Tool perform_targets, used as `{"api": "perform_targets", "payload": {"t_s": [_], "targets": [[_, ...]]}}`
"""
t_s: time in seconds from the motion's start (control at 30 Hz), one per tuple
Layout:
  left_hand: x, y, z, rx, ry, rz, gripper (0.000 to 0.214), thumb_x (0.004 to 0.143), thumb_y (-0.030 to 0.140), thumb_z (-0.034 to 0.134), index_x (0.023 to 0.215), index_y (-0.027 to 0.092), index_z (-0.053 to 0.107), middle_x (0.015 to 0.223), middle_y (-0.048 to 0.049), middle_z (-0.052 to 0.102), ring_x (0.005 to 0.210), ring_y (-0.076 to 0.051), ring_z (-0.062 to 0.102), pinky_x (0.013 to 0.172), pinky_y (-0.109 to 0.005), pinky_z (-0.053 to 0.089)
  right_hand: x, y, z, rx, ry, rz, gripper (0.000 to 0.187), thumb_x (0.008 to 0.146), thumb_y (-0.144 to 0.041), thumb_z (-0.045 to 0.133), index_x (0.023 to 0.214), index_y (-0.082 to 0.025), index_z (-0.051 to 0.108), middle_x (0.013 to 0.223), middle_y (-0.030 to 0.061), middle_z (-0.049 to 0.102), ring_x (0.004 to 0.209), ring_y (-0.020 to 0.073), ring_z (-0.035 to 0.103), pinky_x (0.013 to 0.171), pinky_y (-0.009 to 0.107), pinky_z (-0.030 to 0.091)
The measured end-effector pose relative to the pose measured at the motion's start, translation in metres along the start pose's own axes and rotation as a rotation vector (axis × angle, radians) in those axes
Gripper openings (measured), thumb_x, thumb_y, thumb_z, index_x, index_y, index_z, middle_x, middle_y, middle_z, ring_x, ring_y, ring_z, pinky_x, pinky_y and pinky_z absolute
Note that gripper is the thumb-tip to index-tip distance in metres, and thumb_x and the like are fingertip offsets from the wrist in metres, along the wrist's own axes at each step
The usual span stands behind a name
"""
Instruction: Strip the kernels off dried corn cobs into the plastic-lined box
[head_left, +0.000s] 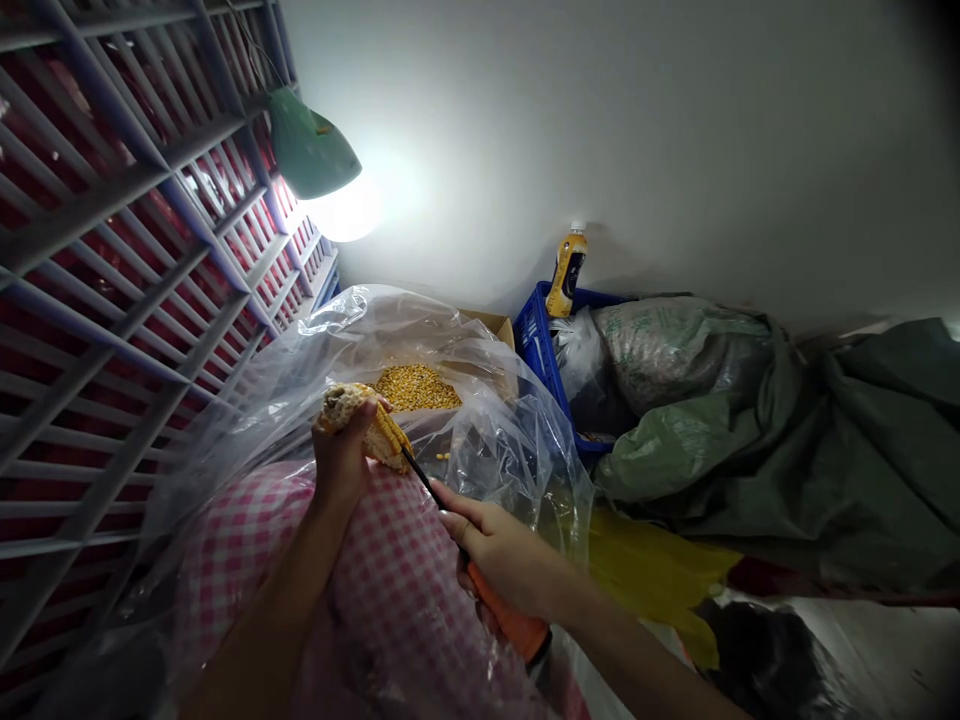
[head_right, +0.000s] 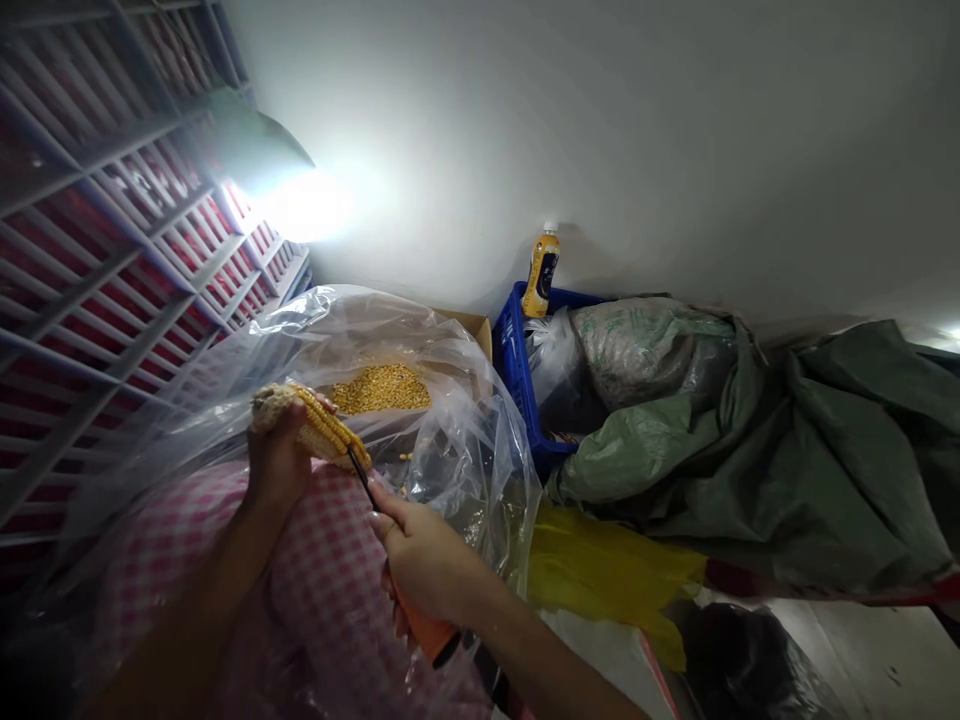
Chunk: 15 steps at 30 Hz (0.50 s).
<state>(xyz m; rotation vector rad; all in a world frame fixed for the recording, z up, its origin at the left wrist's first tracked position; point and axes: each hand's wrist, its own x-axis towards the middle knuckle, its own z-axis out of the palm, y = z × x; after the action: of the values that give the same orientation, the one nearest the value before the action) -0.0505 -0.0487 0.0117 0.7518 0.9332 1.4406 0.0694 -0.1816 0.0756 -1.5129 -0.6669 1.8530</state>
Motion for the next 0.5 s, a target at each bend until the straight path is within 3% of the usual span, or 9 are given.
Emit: {"api": "perform_targets", "payload": {"t_s": [0.1, 0.23, 0.3, 0.37, 0.43, 0.5], "targets": [[0.000, 0.001, 0.000, -0.006, 0.022, -0.015, 0.032, 0.049, 0.036, 0.079, 0.066, 0.015, 0.062, 0.062, 0.0012, 0.063, 0.056, -0.011, 0.056, 0.052, -0.021, 0.044, 0.001, -0.007, 0.000, 0.017, 0.003, 0.040, 0.054, 0.083, -0.037, 0.054, 0.134, -0.026, 0.043, 0.073, 0.0001, 0.063, 0.050, 0.0100, 0.053, 0.053, 0.025, 0.048], [0.001, 0.001, 0.002, -0.002, 0.032, -0.006, 0.031, 0.050, 0.037, 0.078, 0.067, 0.016, 0.061, 0.061, 0.0014, 0.063, 0.056, -0.011, 0.057, 0.052, -0.021, 0.045, 0.002, -0.008, -0.009, 0.353, -0.217, 0.275, 0.040, 0.094, -0.038, 0.030, 0.132, -0.028, 0.038, 0.044, -0.0082, 0.046, 0.029, 0.0090, 0.038, 0.032, 0.018, 0.036], [0.000, 0.001, 0.003, 0.005, 0.011, -0.005, 0.031, 0.052, 0.037, 0.077, 0.068, 0.016, 0.062, 0.061, 0.0013, 0.063, 0.056, -0.012, 0.056, 0.051, -0.021, 0.045, 0.003, -0.005, -0.010, 0.535, -0.323, 0.391, 0.047, 0.095, -0.044, 0.013, 0.117, -0.021, 0.048, 0.040, -0.0084, 0.040, 0.024, 0.0083, 0.030, 0.026, 0.017, 0.031], [-0.001, 0.001, 0.004, 0.016, -0.002, 0.003, 0.029, 0.054, 0.037, 0.075, 0.069, 0.016, 0.062, 0.062, 0.0012, 0.063, 0.056, -0.012, 0.056, 0.051, -0.022, 0.045, 0.003, 0.001, -0.006, 0.601, -0.345, 0.451, 0.059, 0.093, -0.047, 0.004, 0.107, -0.018, 0.053, 0.038, -0.0084, 0.037, 0.023, 0.0081, 0.025, 0.025, 0.018, 0.030], [-0.001, 0.000, 0.004, 0.034, 0.000, 0.012, 0.027, 0.056, 0.037, 0.074, 0.068, 0.016, 0.062, 0.062, 0.0010, 0.062, 0.056, -0.012, 0.056, 0.052, -0.022, 0.044, 0.003, 0.008, 0.003, 0.513, -0.249, 0.354, 0.050, 0.094, -0.047, 0.014, 0.116, -0.021, 0.049, 0.040, -0.0089, 0.039, 0.026, 0.0083, 0.029, 0.030, 0.019, 0.033], [-0.001, -0.002, 0.003, 0.053, 0.012, 0.022, 0.026, 0.057, 0.036, 0.074, 0.066, 0.016, 0.062, 0.062, 0.0006, 0.062, 0.057, -0.012, 0.056, 0.053, -0.022, 0.044, 0.002, 0.013, 0.011, 0.277, -0.078, 0.141, 0.042, 0.091, -0.044, 0.035, 0.128, -0.025, 0.044, 0.049, -0.0071, 0.047, 0.036, 0.0091, 0.040, 0.041, 0.021, 0.039]]}}
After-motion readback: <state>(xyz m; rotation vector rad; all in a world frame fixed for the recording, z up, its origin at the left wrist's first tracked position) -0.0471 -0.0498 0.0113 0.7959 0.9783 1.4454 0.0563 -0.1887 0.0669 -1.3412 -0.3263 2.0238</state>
